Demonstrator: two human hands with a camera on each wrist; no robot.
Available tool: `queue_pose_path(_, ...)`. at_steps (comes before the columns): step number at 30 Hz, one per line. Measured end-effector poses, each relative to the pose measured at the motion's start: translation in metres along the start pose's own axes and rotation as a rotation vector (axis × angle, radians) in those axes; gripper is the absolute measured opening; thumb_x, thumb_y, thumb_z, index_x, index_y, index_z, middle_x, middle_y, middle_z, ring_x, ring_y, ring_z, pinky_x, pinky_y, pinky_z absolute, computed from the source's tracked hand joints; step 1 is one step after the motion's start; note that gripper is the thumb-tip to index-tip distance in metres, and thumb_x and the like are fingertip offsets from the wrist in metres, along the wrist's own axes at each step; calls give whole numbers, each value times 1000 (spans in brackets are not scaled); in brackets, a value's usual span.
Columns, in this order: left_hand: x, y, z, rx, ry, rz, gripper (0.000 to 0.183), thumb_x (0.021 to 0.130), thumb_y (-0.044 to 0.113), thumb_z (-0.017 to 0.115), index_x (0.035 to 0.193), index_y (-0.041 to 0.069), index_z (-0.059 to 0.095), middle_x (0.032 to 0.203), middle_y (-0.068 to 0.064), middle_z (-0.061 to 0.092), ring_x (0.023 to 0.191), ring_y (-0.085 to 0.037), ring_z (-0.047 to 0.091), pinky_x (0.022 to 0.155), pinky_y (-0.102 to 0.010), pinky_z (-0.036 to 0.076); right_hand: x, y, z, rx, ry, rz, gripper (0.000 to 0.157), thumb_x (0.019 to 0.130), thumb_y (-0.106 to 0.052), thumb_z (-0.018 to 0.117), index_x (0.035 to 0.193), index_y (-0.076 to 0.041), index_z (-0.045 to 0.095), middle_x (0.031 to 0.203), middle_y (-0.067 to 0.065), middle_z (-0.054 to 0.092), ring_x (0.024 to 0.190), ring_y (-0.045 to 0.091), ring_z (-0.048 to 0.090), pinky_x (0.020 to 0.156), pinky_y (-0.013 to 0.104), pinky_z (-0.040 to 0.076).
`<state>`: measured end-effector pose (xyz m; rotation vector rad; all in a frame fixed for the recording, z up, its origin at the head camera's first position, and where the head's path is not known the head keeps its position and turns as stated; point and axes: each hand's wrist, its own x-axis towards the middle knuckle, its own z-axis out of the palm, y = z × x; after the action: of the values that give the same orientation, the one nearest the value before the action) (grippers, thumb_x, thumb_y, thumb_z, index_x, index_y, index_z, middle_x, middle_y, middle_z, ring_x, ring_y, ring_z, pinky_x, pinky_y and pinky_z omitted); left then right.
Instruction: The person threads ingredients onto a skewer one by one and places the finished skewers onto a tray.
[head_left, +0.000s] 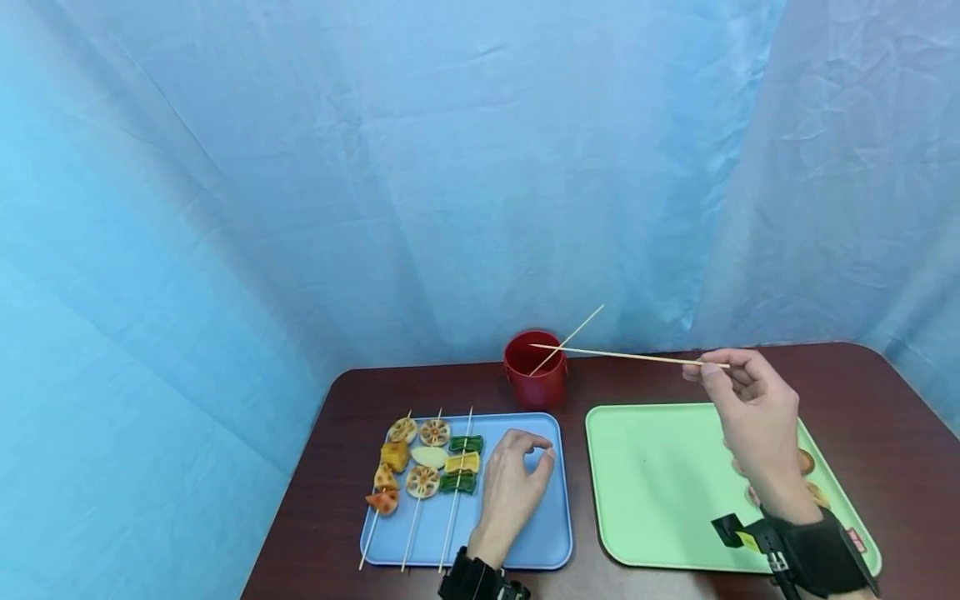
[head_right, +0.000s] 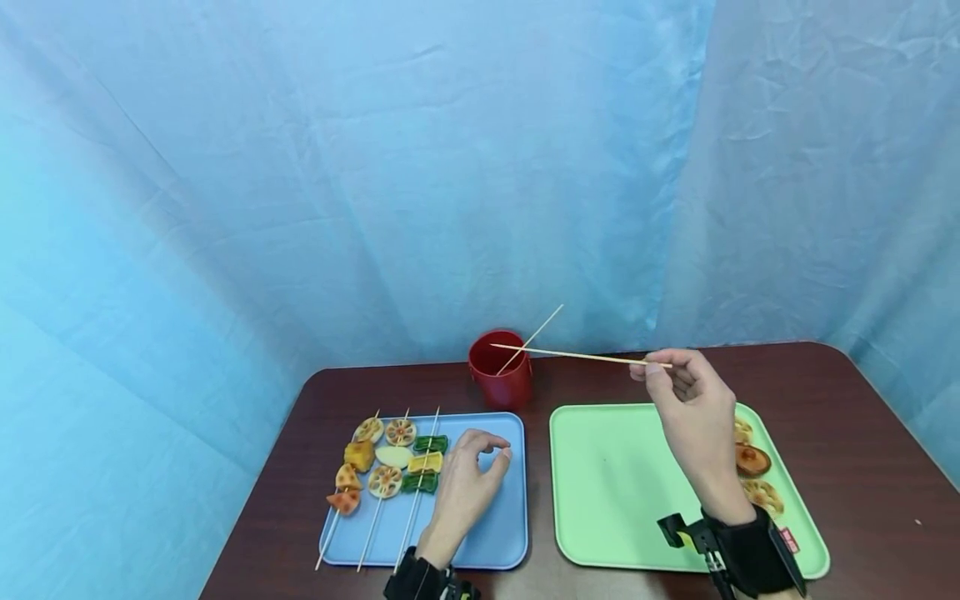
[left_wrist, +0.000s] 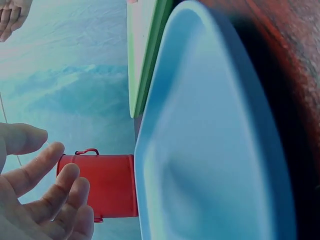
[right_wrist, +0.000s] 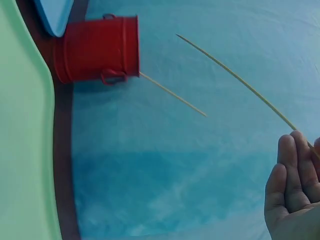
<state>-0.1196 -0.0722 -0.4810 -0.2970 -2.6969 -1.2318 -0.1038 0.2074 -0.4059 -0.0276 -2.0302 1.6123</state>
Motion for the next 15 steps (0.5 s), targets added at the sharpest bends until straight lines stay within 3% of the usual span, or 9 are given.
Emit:
queue_pose_path(4, 2, 4, -2, -31, -12, -8, 20, 97, 21, 70, 115, 15, 76, 110, 3, 68, 101, -21, 65, 83, -36, 52, -11, 4, 6, 1, -58, 26, 23, 106, -12, 59, 122, 4, 61, 107, -4, 76, 101, 6, 71, 90, 15, 51)
queue_pose_path(9, 3, 10, -2, -114, -28, -26, 43, 100, 23, 68, 141, 13, 61, 125, -3, 63, 110, -22, 64, 86, -36, 53, -24, 8, 20, 53, -110, 77, 24, 105, -13, 61, 119, 6, 61, 105, -2, 77, 100, 7, 71, 89, 18, 52)
queue_pose_path(15, 3, 13, 1, -388, -79, -53, 49, 104, 31, 62, 149, 13, 51, 138, -9, 59, 119, -24, 65, 101, -43, 52, -38, 16, 33, 107, -191, 150, 26, 106, -18, 60, 120, 4, 61, 107, 2, 77, 102, 9, 71, 90, 21, 54)
